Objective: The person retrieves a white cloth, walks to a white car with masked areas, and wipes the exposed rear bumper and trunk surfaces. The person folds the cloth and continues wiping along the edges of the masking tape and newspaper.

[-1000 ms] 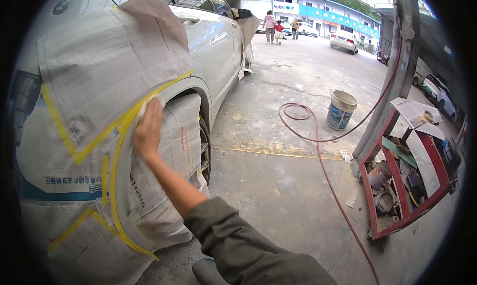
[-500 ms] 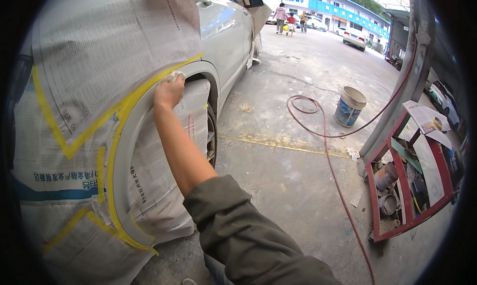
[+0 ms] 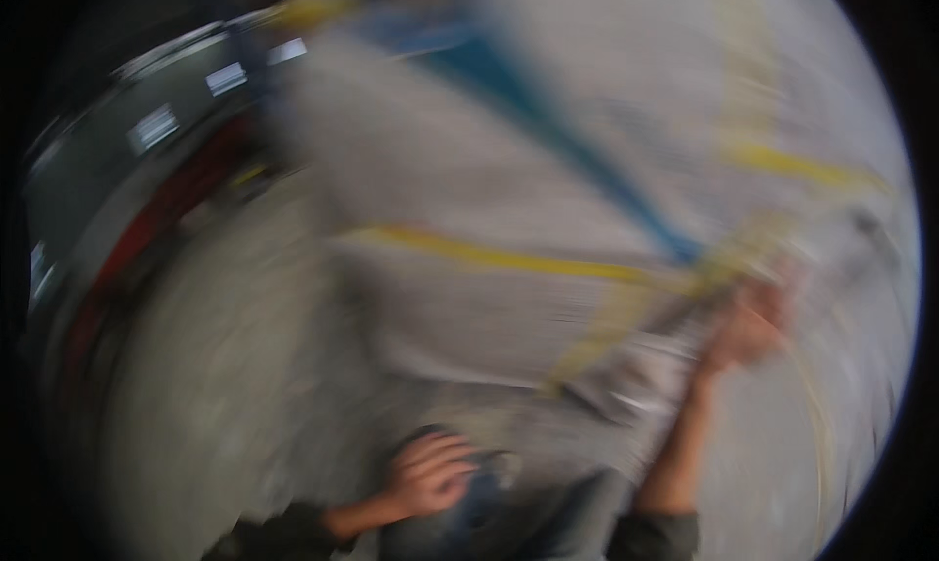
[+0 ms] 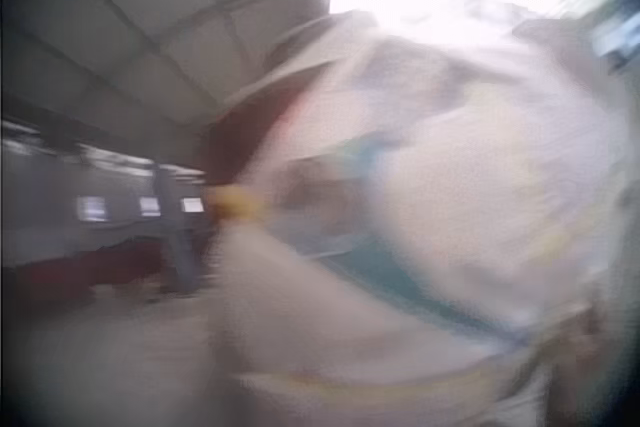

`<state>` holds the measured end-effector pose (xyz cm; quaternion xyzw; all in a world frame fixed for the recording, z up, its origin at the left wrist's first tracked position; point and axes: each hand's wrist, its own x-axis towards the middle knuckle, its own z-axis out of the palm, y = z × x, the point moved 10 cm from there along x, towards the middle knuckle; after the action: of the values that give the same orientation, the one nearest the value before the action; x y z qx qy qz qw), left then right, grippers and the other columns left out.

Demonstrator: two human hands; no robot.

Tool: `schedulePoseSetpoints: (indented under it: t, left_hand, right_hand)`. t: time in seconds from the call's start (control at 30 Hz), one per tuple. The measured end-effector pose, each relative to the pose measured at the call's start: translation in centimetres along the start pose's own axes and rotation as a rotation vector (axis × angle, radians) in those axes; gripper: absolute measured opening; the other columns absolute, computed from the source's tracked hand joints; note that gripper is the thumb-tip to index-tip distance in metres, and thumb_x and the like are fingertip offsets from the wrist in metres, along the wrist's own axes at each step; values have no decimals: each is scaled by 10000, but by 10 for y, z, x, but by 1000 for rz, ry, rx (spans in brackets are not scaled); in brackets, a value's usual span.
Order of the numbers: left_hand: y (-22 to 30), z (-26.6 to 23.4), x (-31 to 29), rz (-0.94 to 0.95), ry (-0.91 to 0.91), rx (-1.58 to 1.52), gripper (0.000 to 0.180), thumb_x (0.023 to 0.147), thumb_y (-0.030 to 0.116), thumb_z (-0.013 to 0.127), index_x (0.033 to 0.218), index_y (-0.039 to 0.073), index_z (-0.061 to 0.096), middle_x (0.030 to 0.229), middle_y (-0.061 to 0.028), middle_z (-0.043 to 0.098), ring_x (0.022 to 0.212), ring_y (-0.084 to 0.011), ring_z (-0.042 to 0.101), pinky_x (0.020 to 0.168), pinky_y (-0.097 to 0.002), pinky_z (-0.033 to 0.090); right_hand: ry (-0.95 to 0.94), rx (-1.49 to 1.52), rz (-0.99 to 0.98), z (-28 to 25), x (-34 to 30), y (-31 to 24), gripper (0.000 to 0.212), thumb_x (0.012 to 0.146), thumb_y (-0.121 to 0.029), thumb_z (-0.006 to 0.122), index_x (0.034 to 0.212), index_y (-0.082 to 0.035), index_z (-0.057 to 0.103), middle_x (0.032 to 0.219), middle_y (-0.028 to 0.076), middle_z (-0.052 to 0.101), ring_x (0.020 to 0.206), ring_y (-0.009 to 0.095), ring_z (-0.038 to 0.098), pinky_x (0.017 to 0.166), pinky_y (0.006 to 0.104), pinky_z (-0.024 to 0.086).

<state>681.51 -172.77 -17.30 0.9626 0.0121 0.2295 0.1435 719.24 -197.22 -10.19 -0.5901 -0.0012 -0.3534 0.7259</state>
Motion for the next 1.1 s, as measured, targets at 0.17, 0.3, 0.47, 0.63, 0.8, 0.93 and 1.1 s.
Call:
schedulePoseSetpoints:
  t: [0.17,0.3,0.47,0.63,0.8,0.93,1.1]
  left_hand:
    - [-8,19,-15,-45,57,-177,153,876,100,695,1018,45,710,1331,-109,661,1339,-279,561,1160,-480,419]
    - [15,18,-32,-108,63,-153,140,876,94,690,1004,37,698,1322,-114,661,1339,-288,556,1168,-484,407]
    - [25,29,-20,-67,20,-140,142,871,83,685,1005,34,692,1299,-120,664,1325,-300,561,1171,-490,401]
    - [31,33,-8,-1,30,-143,115,869,84,679,973,36,697,1289,-120,667,1319,-295,566,1163,-490,412]
    - [44,25,-1,40,-14,-24,179,804,88,704,966,129,765,1217,-52,731,1235,-261,644,1080,-476,502]
    - [42,20,-2,-8,-78,3,175,774,83,708,928,124,782,1170,-58,747,1209,-274,656,1065,-488,489]
    - [51,34,4,31,-106,17,176,794,111,693,950,118,775,1179,-62,741,1199,-276,655,1073,-474,476]
  right_hand:
    - [93,-132,-334,-28,-45,-17,405,1055,-137,580,1457,-87,585,1487,89,587,1292,236,619,1007,347,569]
    - [16,-208,-523,-18,-89,-18,430,1034,-88,615,1461,-70,572,1508,101,562,1349,279,576,1099,373,513]
    - [-30,-168,-598,-15,-112,-16,388,1036,34,544,1422,19,584,1507,185,542,1386,311,538,1156,385,448]
    - [-121,-16,-564,-15,-133,14,415,995,83,549,1409,69,575,1535,244,490,1421,360,488,1163,426,432]
    - [-157,-135,-291,-12,-190,85,379,961,46,584,1333,22,658,1377,188,654,1323,362,590,1124,495,444]
    - [-382,-291,-515,5,-243,55,508,758,100,586,1240,-6,706,1335,218,657,1231,396,623,1057,484,489]
    - [-610,-250,-96,-54,-259,123,481,844,114,573,1297,-10,677,1368,168,658,1158,282,662,987,396,539]
